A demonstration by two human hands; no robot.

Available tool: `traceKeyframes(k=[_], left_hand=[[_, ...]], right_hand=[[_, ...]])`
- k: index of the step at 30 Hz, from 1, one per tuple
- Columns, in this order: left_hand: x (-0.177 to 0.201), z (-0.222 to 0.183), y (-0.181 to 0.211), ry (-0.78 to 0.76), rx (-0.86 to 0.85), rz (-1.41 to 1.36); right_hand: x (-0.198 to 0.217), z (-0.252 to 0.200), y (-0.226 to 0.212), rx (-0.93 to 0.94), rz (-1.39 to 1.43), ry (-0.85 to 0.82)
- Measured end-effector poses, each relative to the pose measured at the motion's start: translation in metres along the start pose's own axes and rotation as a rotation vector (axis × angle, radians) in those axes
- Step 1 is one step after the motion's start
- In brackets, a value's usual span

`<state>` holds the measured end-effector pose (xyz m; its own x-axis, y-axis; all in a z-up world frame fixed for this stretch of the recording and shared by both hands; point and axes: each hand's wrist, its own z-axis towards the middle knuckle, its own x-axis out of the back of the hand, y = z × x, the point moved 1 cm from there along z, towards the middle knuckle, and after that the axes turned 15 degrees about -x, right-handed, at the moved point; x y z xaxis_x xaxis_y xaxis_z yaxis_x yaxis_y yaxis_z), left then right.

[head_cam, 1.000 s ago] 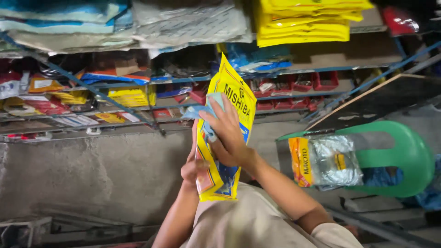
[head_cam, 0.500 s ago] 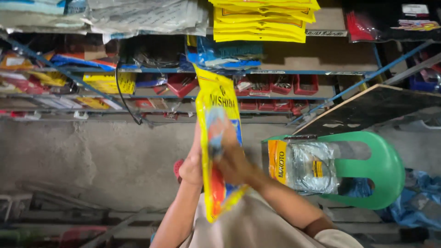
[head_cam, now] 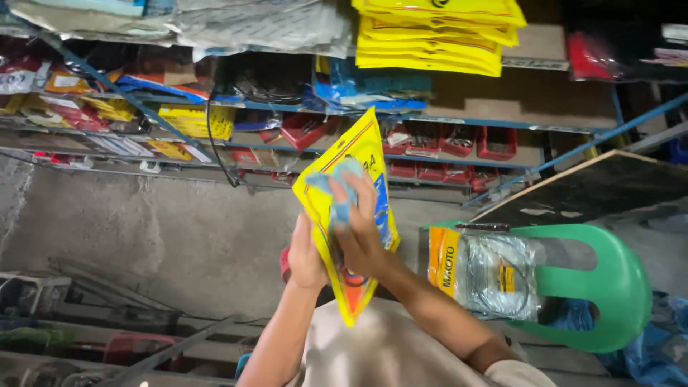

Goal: The person wipes the exterior of various yellow and blue packaged motorcycle parts using a light blue cloth, handling one package at a time and turning them over to clean both sides before returning them to a shelf or stack.

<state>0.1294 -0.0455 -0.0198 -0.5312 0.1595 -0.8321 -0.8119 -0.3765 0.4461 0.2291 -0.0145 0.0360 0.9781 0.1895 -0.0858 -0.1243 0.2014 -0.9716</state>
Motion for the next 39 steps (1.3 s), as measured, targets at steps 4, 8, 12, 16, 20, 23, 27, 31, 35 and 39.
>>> traceKeyframes(k=[4,8,12,16,20,23,27,31,35,39], left_hand=[[0.032,0.009,0.022,0.595,0.205,-0.028],[0.049,0.037,0.063,0.524,0.357,0.023],[0.089,0.027,0.069,0.31,0.158,-0.144],[0.101,0.059,0.122,0.204,0.155,-0.138],[0.058,0.107,0.164,0.084,0.082,-0.171],[0.078,0.122,0.167,0.017,0.063,-0.05],[0.125,0.109,0.154,0.028,0.174,0.043],[0.135,0.095,0.139,0.221,0.417,-0.012],[0.105,0.089,0.13,-0.062,0.206,-0.009],[0.099,0.098,0.12,-0.046,0.161,0.102]], right_hand=[[-0.018,-0.017,0.019,0.306,-0.535,-0.065],[-0.045,0.016,0.036,0.339,-0.577,-0.014],[-0.09,0.075,0.016,0.456,-0.683,0.506],[-0.126,0.085,0.028,0.394,-0.57,0.355],[-0.169,0.054,0.005,0.184,-0.538,0.127],[-0.186,0.032,0.0,0.075,-0.559,-0.02],[-0.194,0.034,0.016,-0.015,-0.722,0.107],[-0.183,0.063,0.047,0.175,-0.823,0.292],[-0.173,0.091,0.017,0.177,-0.725,0.384],[-0.178,0.054,0.013,0.143,-0.67,0.278]])
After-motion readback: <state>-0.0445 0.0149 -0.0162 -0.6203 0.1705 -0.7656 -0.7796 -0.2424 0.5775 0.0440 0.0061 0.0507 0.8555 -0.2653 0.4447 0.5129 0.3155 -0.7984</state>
